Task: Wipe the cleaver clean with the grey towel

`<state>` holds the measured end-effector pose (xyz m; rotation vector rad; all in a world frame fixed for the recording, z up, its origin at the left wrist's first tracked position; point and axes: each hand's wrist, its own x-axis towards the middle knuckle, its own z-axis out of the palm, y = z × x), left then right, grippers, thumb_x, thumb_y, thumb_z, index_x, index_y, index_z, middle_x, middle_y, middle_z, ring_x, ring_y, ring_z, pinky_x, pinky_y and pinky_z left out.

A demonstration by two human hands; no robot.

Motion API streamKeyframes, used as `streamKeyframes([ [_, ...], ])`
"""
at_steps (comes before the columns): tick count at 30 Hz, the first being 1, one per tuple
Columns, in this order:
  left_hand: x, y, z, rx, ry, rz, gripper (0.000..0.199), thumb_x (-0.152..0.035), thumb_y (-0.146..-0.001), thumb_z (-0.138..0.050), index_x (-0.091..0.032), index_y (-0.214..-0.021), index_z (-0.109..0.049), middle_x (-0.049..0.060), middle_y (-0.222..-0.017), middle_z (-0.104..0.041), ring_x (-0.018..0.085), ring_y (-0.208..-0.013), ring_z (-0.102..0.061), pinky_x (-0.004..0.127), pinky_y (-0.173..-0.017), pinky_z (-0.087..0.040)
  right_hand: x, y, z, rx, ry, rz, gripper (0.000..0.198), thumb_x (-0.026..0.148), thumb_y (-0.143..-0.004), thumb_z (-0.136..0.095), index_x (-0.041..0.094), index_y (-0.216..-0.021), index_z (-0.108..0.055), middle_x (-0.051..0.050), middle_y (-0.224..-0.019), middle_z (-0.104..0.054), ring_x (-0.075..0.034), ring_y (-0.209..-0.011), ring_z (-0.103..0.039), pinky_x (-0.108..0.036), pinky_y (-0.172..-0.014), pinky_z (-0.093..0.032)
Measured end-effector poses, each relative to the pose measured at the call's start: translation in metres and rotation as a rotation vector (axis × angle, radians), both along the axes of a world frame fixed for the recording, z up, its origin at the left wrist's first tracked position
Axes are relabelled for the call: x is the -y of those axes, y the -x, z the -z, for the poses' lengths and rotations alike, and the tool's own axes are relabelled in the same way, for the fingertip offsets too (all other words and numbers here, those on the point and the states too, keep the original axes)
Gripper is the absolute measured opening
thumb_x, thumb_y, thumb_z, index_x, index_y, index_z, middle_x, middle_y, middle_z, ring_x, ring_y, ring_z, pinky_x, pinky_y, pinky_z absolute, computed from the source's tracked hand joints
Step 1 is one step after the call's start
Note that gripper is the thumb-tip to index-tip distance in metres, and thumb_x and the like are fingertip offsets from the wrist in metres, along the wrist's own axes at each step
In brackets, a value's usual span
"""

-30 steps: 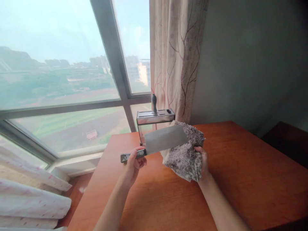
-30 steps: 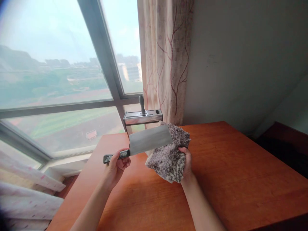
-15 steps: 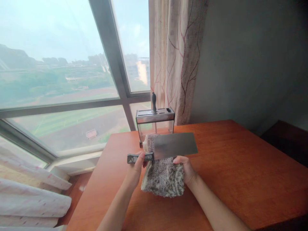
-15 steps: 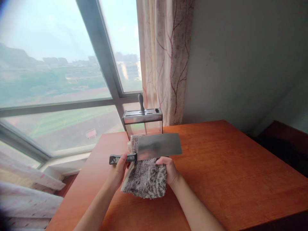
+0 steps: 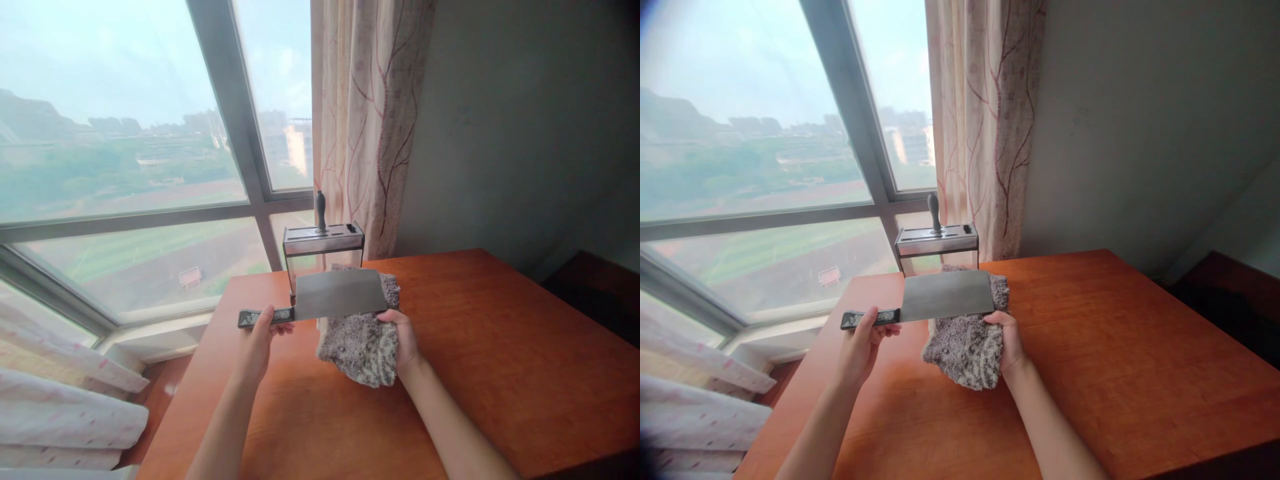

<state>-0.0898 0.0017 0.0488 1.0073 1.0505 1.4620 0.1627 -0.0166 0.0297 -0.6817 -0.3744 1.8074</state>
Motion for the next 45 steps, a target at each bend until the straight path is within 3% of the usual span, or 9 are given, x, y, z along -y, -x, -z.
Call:
streamKeyframes([
  [5, -0.003, 0.002, -0.004, 0.142, 0.132, 0.021, 0.03, -0.041, -0.072, -0.069, -0.011, -0.072, -0.066, 0.006, -0.062, -0.068, 0.017, -0.059, -0.064, 0.025, -0.057, -0.046, -0.004, -0.01, -0.001, 0.019, -0.055, 0.099, 0.032, 0.033, -0.066, -0.054, 0.021, -0.09, -0.07, -0.007, -0.078, -0.074, -0.029, -0.074, -0.07, -0.041, -0.067, -0.055],
  [8, -0.004, 0.001, -0.005, 0.248, 0.186, -0.046, 0.026, -0.036, -0.068, -0.075, -0.014, -0.076, -0.062, 0.003, -0.067, -0.069, 0.014, -0.059, -0.064, 0.022, -0.057, -0.048, -0.005, -0.013, -0.004, -0.013, -0.083, 0.133, 0.035, 0.037, -0.071, -0.054, 0.021, -0.098, -0.069, -0.006, -0.08, -0.075, -0.029, -0.079, -0.07, -0.043, -0.073, -0.054],
  [14, -0.008, 0.001, -0.01, 0.337, 0.075, -0.329, 0.022, -0.031, -0.069, -0.074, -0.017, -0.077, -0.059, -0.004, -0.064, -0.063, 0.009, -0.054, -0.057, 0.018, -0.05, -0.046, -0.002, -0.011, -0.011, -0.06, -0.103, 0.101, 0.044, 0.045, -0.08, -0.054, 0.02, -0.116, -0.063, -0.006, -0.088, -0.075, -0.029, -0.09, -0.068, -0.046, -0.085, -0.05],
  [18, -0.013, 0.0, -0.013, 0.307, 0.022, -0.392, 0.022, -0.035, -0.071, -0.071, -0.016, -0.077, -0.06, -0.004, -0.063, -0.06, 0.008, -0.052, -0.052, 0.017, -0.047, -0.043, 0.0, -0.009, -0.012, -0.078, -0.065, 0.026, 0.044, 0.043, -0.081, -0.054, 0.017, -0.116, -0.063, -0.007, -0.091, -0.075, -0.029, -0.092, -0.068, -0.046, -0.088, -0.049],
  [24, -0.021, -0.012, -0.026, 0.196, 0.005, -0.321, 0.034, -0.047, -0.074, -0.064, -0.014, -0.069, -0.059, -0.003, -0.055, -0.053, 0.008, -0.047, -0.046, 0.018, -0.043, -0.035, -0.002, -0.008, -0.009, -0.1, 0.001, -0.114, 0.041, 0.039, -0.082, -0.055, 0.015, -0.115, -0.062, -0.008, -0.092, -0.074, -0.027, -0.09, -0.069, -0.044, -0.087, -0.049],
  [29, -0.032, -0.034, -0.043, 0.033, -0.028, -0.192, 0.038, -0.052, -0.077, -0.059, -0.016, -0.065, -0.056, -0.004, -0.051, -0.049, 0.009, -0.045, -0.043, 0.02, -0.043, -0.031, 0.005, 0.003, -0.021, -0.094, 0.011, -0.198, 0.041, 0.039, -0.083, -0.054, 0.013, -0.113, -0.063, -0.009, -0.091, -0.074, -0.027, -0.089, -0.069, -0.043, -0.086, -0.05],
  [37, -0.052, -0.055, -0.046, -0.332, -0.084, -0.125, 0.042, -0.054, -0.08, -0.055, -0.017, -0.06, -0.055, -0.004, -0.051, -0.046, 0.011, -0.05, -0.043, 0.023, -0.048, -0.03, 0.01, 0.015, -0.031, 0.084, -0.069, -0.12, 0.037, 0.039, -0.08, -0.056, 0.014, -0.104, -0.067, -0.009, -0.084, -0.075, -0.028, -0.085, -0.07, -0.041, -0.081, -0.052],
  [41, -0.055, -0.053, -0.047, -0.373, -0.095, -0.118, 0.041, -0.054, -0.079, -0.056, -0.018, -0.059, -0.056, -0.003, -0.05, -0.048, 0.012, -0.049, -0.043, 0.023, -0.047, -0.028, 0.008, 0.009, -0.029, 0.099, -0.088, -0.148, 0.038, 0.043, -0.081, -0.056, 0.015, -0.104, -0.068, -0.009, -0.083, -0.074, -0.026, -0.084, -0.069, -0.039, -0.08, -0.051],
  [45, -0.059, -0.051, -0.048, -0.343, -0.128, -0.088, 0.041, -0.054, -0.08, -0.053, -0.018, -0.06, -0.056, -0.001, -0.054, -0.053, 0.013, -0.051, -0.047, 0.023, -0.049, -0.032, 0.005, 0.003, -0.024, 0.075, -0.105, -0.132, 0.053, 0.06, -0.084, -0.046, 0.016, -0.106, -0.066, -0.008, -0.083, -0.074, -0.026, -0.084, -0.069, -0.039, -0.078, -0.051],
])
